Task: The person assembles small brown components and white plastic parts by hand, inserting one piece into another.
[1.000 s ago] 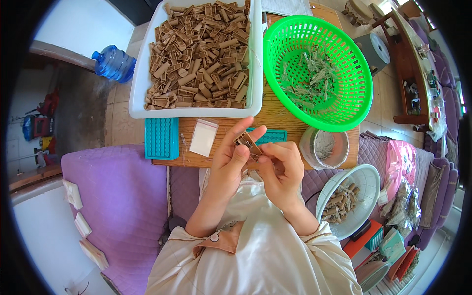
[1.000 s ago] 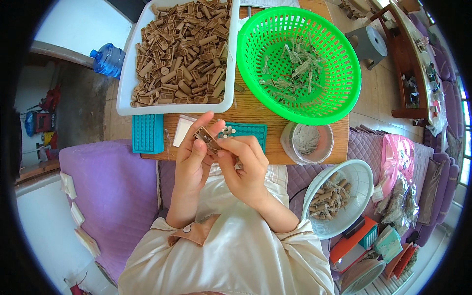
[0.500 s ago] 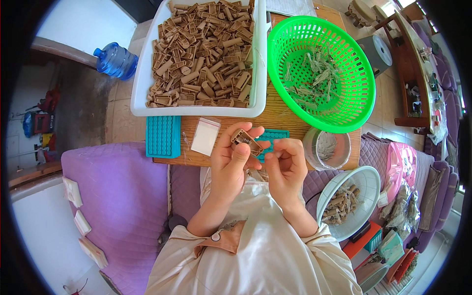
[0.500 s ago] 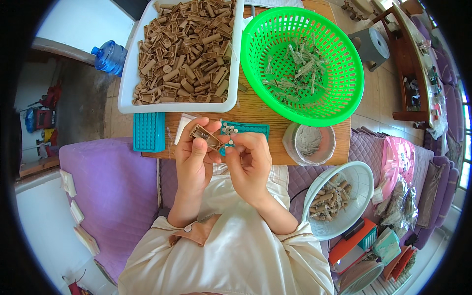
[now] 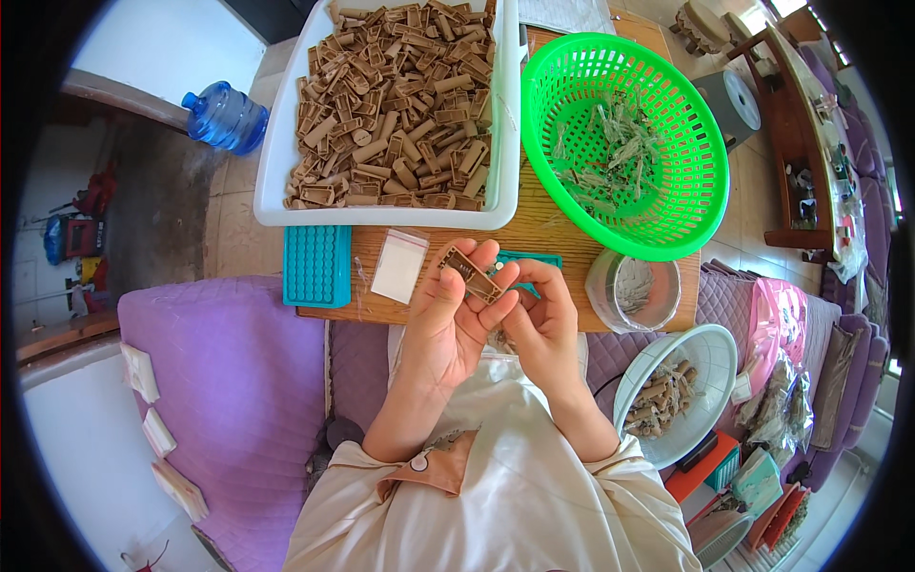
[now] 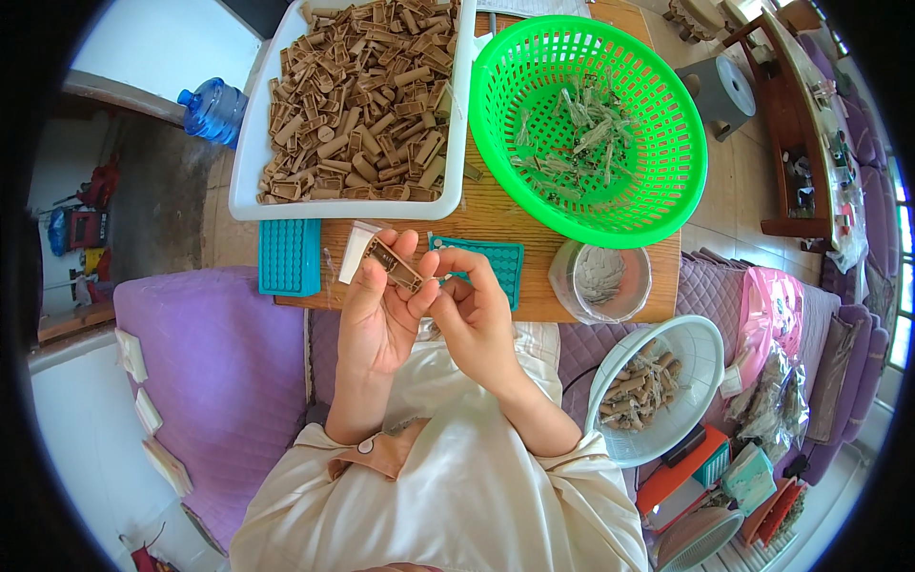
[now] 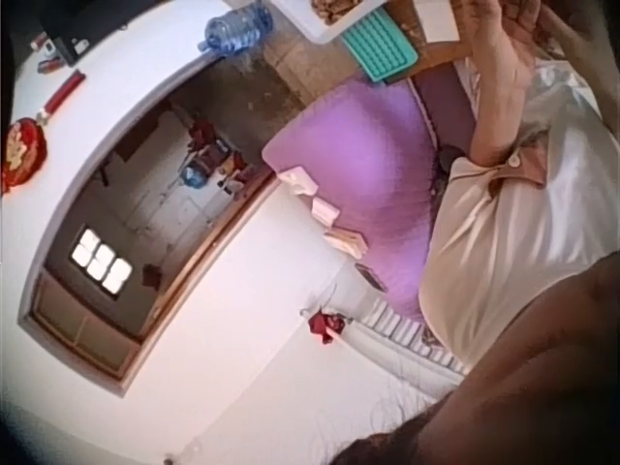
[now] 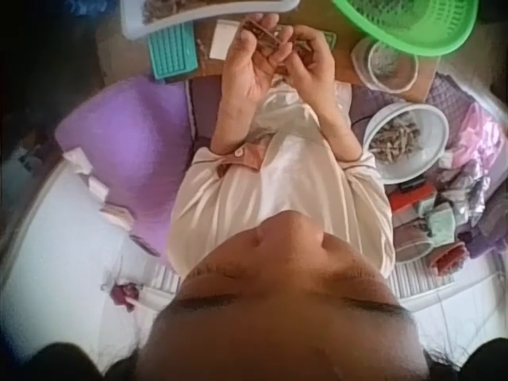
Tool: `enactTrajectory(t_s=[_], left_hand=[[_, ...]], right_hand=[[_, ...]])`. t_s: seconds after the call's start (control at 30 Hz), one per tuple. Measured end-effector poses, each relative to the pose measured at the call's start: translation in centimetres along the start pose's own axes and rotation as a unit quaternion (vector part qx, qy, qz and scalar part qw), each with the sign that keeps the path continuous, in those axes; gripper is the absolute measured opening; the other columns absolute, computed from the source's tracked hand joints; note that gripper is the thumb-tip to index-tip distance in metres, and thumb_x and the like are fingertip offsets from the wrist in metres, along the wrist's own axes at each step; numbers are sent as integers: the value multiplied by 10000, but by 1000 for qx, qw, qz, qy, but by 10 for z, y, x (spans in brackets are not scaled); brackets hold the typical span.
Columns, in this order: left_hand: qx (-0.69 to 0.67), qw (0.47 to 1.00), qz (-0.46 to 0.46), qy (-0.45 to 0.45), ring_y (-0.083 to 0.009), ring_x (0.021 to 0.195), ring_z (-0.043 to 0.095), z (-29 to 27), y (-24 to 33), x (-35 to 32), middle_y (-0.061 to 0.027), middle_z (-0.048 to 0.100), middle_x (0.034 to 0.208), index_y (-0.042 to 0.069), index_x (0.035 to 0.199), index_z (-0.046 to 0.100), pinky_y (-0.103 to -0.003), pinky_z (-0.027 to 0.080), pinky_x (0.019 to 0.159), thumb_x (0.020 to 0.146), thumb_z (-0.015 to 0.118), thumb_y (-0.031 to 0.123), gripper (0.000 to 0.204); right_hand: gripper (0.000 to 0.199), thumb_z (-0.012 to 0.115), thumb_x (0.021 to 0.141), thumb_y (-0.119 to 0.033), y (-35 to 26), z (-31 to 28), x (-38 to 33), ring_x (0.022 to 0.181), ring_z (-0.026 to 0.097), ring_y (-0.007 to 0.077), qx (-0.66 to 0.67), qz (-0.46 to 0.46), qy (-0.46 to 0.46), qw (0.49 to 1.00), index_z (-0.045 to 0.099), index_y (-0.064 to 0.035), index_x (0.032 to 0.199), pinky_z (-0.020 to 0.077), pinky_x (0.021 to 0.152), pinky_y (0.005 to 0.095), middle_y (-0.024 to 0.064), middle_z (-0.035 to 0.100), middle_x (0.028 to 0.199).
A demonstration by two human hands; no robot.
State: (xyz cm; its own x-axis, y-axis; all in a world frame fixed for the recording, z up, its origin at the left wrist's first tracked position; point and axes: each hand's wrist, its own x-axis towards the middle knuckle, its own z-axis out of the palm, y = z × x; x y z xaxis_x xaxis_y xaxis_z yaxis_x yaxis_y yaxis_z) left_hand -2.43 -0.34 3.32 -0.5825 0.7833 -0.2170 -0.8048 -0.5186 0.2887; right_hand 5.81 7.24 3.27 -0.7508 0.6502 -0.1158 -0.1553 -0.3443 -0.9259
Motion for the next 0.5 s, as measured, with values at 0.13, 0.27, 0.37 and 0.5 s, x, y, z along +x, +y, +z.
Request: enactTrajectory(t_s=[0.13, 0.27, 0.37, 0.5], left_hand=[[15, 1000, -3, -11, -275, 1050, 519, -6, -3, -1, -122, 495, 1176, 42, 1163, 398, -383, 468, 880, 870, 491, 193, 343], [206, 976, 65, 0, -240, 1065, 509, -4, -9, -5, -113, 510, 1150, 41, 1141, 433, -361, 437, 896, 836, 558, 236, 383], [284, 954, 92, -5, -191, 1029, 517, -8, -17, -8, -106, 525, 1121, 14, 1111, 464, -298, 415, 886, 843, 559, 201, 340], [365, 924, 117, 2, -146, 989, 516, -16, -26, -9, -95, 537, 1088, -9, 1092, 478, -256, 397, 873, 867, 518, 147, 277]], right_hand=[[362, 462, 767, 116, 1, -7, 8, 835, 536, 104, -27, 15, -38, 999, 417, 4, 1108, 446, 738, 227, 64, 495, 1045], [415, 492, 719, 110, -1, -11, 10, 899, 530, 121, 34, -13, -59, 998, 418, 18, 1118, 438, 817, 265, 63, 507, 1033], [378, 519, 719, 92, 1, -10, 9, 885, 542, 120, -17, 7, -52, 998, 449, 25, 1084, 454, 789, 262, 66, 537, 970], [334, 546, 720, 71, 12, -14, 15, 834, 559, 112, -130, 4, -20, 991, 483, 28, 1045, 473, 743, 254, 69, 563, 902]])
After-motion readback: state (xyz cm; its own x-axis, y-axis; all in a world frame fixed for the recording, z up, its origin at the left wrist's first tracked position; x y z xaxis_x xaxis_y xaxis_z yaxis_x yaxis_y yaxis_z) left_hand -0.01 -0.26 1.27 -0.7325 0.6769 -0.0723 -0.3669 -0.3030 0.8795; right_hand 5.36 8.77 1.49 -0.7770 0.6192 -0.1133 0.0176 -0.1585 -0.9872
